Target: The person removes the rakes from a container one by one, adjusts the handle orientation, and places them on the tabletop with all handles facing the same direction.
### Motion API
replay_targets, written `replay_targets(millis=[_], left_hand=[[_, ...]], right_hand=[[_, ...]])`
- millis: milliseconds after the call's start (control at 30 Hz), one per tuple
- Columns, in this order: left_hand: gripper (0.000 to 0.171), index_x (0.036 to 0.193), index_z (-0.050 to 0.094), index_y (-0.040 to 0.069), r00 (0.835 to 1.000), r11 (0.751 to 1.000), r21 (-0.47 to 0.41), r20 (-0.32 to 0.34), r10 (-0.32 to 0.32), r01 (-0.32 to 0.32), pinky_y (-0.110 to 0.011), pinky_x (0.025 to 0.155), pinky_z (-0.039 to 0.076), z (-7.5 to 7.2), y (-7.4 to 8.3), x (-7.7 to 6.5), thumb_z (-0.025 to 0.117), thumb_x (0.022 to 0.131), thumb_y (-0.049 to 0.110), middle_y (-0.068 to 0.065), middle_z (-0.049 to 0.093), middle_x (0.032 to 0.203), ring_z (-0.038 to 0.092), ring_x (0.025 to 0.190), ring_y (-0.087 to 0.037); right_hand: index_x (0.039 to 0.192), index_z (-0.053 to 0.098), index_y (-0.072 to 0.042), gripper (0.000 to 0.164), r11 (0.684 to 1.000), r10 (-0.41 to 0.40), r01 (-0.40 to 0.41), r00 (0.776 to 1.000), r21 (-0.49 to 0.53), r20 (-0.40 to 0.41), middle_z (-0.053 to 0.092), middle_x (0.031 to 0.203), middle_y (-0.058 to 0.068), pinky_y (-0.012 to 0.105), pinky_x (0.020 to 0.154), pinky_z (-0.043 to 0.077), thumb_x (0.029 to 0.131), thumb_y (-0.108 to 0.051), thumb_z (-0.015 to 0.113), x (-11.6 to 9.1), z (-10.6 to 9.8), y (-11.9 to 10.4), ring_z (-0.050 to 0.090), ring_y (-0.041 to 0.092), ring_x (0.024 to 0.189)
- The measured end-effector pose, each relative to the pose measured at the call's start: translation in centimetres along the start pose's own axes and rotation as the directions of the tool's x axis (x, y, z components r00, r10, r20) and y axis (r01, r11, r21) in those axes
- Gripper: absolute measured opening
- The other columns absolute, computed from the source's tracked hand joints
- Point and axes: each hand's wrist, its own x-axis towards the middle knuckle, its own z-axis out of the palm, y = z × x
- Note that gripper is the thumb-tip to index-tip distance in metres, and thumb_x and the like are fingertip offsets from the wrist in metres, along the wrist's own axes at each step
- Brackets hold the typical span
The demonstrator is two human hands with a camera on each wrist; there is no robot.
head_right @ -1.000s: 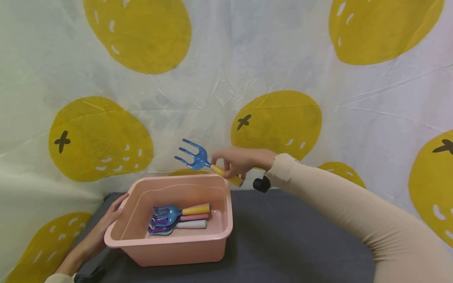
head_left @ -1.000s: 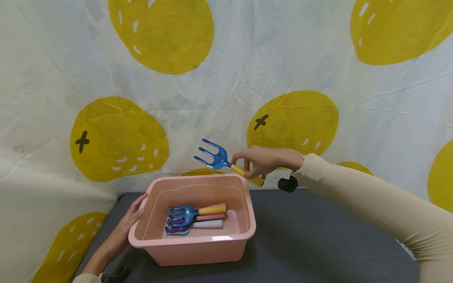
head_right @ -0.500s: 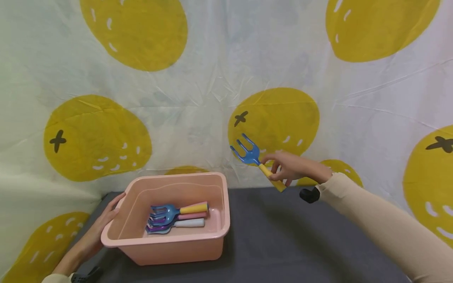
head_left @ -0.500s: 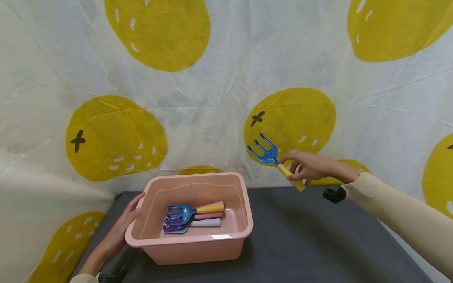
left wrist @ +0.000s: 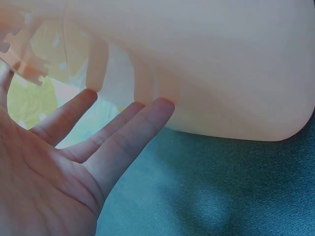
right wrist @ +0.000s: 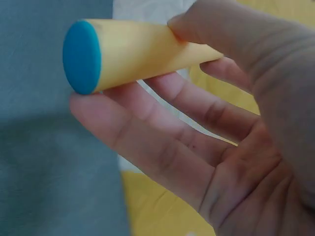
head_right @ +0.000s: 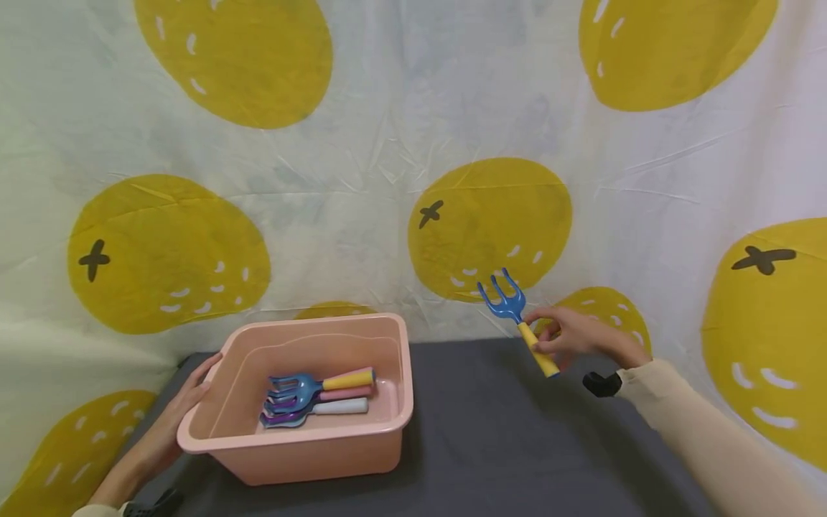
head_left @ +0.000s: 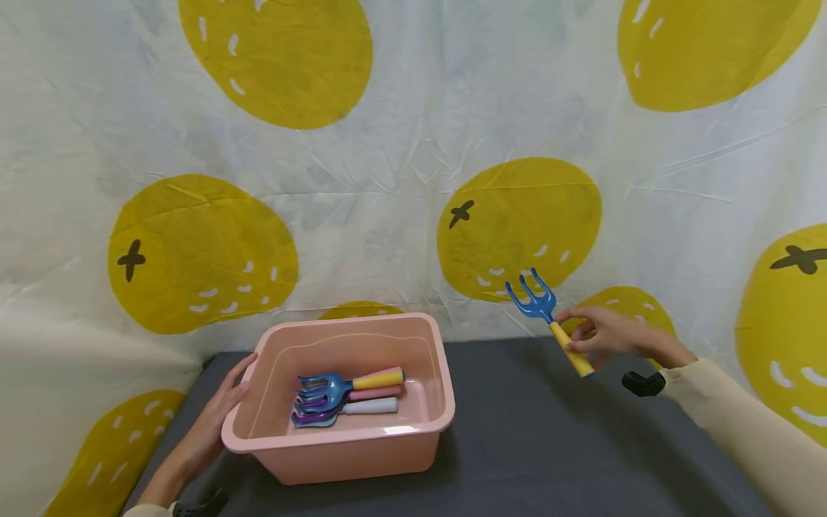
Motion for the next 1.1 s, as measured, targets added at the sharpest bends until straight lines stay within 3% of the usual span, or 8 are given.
replay_targets(millis=[300, 467, 633, 867, 1100], left_hand=[[0.066, 0.165, 0.003, 0.028, 1.000, 1.000, -0.010, 0.014, 0.021, -0.021, -0.065, 0.110, 0.038, -0.2, -0.2, 0.1, 0.034, 0.110, 0.047, -0.021, -0.001, 0.170, 0.026, 0.146, -0.050], [0.066, 0.165, 0.002, 0.028, 1.000, 1.000, -0.010, 0.020, 0.024, -0.024, -0.064, 0.110, 0.039, -0.3, -0.3, 0.1, 0.034, 0.110, 0.048, -0.021, -0.002, 0.169, 0.025, 0.146, -0.050], [0.066, 0.165, 0.003, 0.028, 0.999, 0.999, -0.001, 0.025, 0.033, -0.033, -0.067, 0.110, 0.037, -0.2, -0.1, -0.1, 0.034, 0.110, 0.048, -0.021, -0.003, 0.169, 0.024, 0.146, -0.050], [0.067, 0.165, 0.003, 0.028, 0.999, 1.000, -0.006, 0.028, 0.026, -0.026, -0.068, 0.111, 0.034, -0.1, 0.0, -0.1, 0.034, 0.110, 0.050, -0.020, -0.003, 0.170, 0.022, 0.147, -0.051], [0.067, 0.165, 0.003, 0.028, 0.999, 0.999, -0.009, 0.031, 0.036, -0.036, -0.070, 0.111, 0.033, -0.1, 0.1, -0.1, 0.034, 0.110, 0.049, -0.019, -0.004, 0.170, 0.022, 0.147, -0.051]], right_hand=[[0.148, 0.037, 0.009, 0.060, 0.981, 0.084, -0.083, 0.996, 0.177, 0.002, 0.067, 0.090, 0.019, 0.053, 0.061, 0.061, 0.101, -0.014, 0.067, -2.4, 1.7, 7.3, 0.067, 0.034, 0.067], [0.148, 0.035, 0.009, 0.058, 0.964, 0.138, -0.140, 0.990, 0.225, 0.025, 0.063, 0.082, 0.020, 0.055, 0.062, 0.061, 0.103, -0.014, 0.063, -3.3, 2.1, 10.1, 0.064, 0.030, 0.062], [0.148, 0.031, 0.014, 0.057, 0.951, 0.166, -0.175, 0.985, 0.253, 0.055, 0.061, 0.079, 0.021, 0.055, 0.064, 0.061, 0.104, -0.009, 0.058, -4.2, 2.1, 11.7, 0.059, 0.021, 0.064], [0.147, 0.034, 0.014, 0.057, 0.935, 0.245, -0.253, 0.967, 0.249, 0.065, 0.061, 0.081, 0.017, 0.052, 0.062, 0.061, 0.101, -0.006, 0.060, -4.6, 2.4, 13.3, 0.052, 0.020, 0.063], [0.145, 0.042, 0.010, 0.056, 0.940, 0.286, -0.278, 0.958, 0.198, -0.012, 0.068, 0.096, 0.016, 0.052, 0.062, 0.061, 0.099, -0.010, 0.067, -5.0, 2.8, 13.4, 0.067, 0.033, 0.080]])
